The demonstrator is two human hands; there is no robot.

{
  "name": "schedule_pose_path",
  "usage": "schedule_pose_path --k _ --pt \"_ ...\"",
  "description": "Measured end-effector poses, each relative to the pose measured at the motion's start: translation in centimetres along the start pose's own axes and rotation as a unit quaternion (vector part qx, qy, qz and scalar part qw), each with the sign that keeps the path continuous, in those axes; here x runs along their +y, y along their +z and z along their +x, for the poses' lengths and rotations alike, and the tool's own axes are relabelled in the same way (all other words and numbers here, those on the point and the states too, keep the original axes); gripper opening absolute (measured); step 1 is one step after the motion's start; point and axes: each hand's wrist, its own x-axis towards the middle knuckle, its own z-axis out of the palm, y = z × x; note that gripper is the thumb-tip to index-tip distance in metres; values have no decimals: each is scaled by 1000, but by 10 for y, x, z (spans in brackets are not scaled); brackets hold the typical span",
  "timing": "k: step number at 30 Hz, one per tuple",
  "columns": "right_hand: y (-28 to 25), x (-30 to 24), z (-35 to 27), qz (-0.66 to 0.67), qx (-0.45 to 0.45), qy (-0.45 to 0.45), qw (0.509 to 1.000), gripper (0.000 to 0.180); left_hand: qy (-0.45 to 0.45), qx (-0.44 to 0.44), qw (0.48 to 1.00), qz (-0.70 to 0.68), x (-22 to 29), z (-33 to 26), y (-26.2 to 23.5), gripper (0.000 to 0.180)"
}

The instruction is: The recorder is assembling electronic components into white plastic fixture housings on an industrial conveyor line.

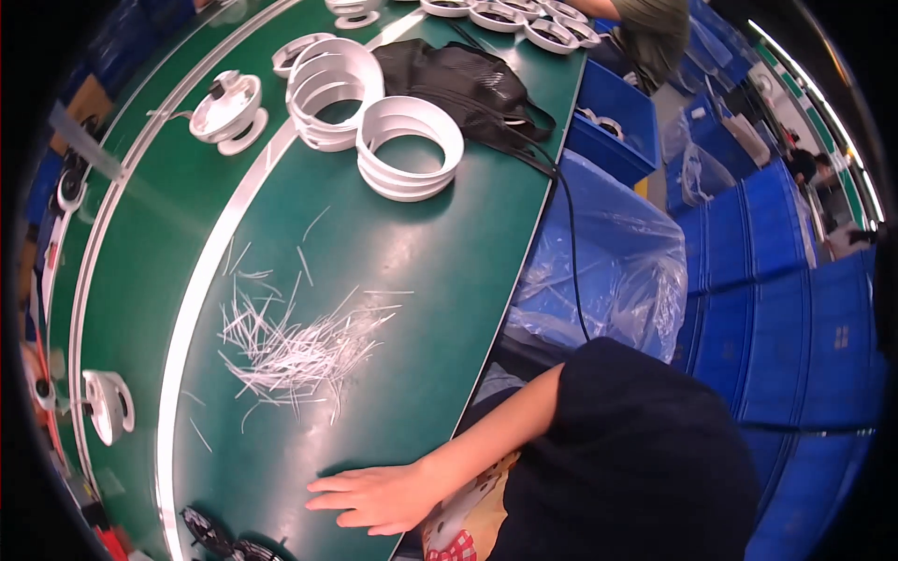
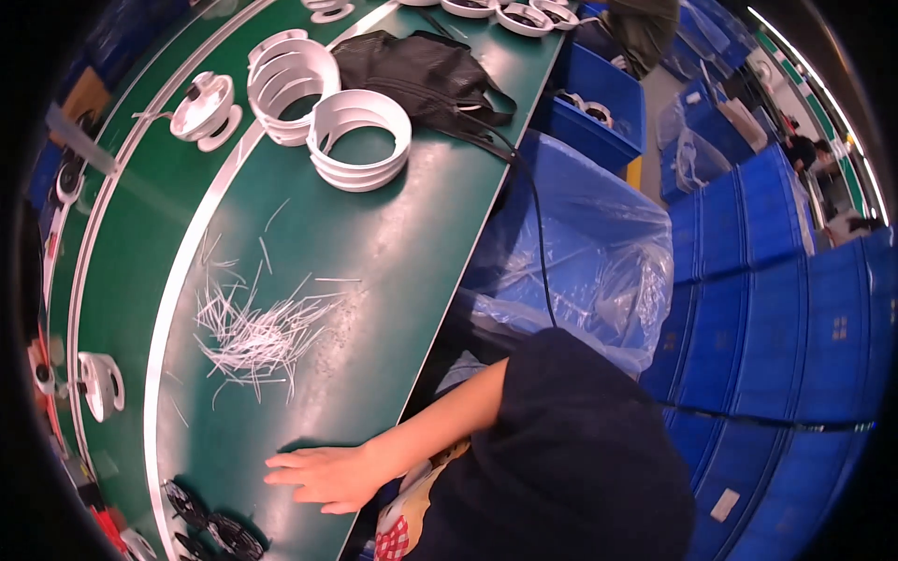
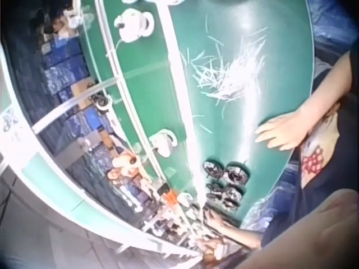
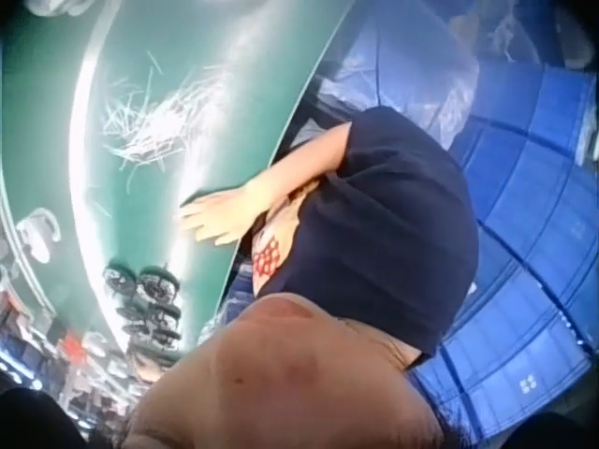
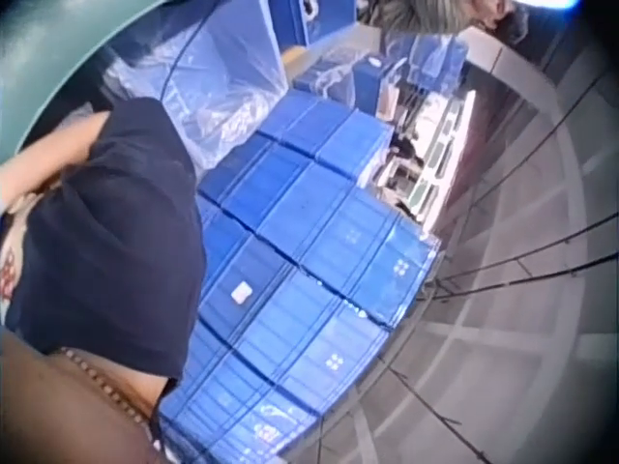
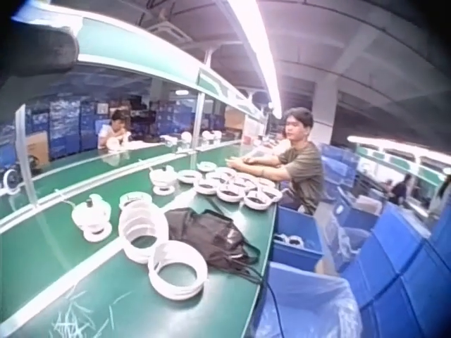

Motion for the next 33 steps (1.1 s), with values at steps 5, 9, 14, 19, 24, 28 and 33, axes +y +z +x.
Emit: schedule_pose_path --k 5,9,14,19,24,28,33 --pt "-15 8 11 1 -29 54 998 38 -180 138 970 -81 -99 -111 40 31" --pt "-27 -5 30 -34 -100 48 993 37 -370 196 907 38 -71 -360 28 30" --pt "-11 -19 26 -134 -166 42 976 38 -568 199 797 58 -3 -521 101 21" --pt "-18 -11 12 -150 -182 1 972 32 -710 172 682 -41 26 -613 146 45" --pt "-19 -17 7 -160 -174 -23 971 31 -769 -173 545 -286 49 -602 124 64" --pt "-19 -13 13 -176 -195 -18 965 31 -712 -242 478 -453 64 -572 115 80" --pt "-16 -16 20 -151 -187 -20 970 28 -575 -200 663 -436 76 -555 140 65"
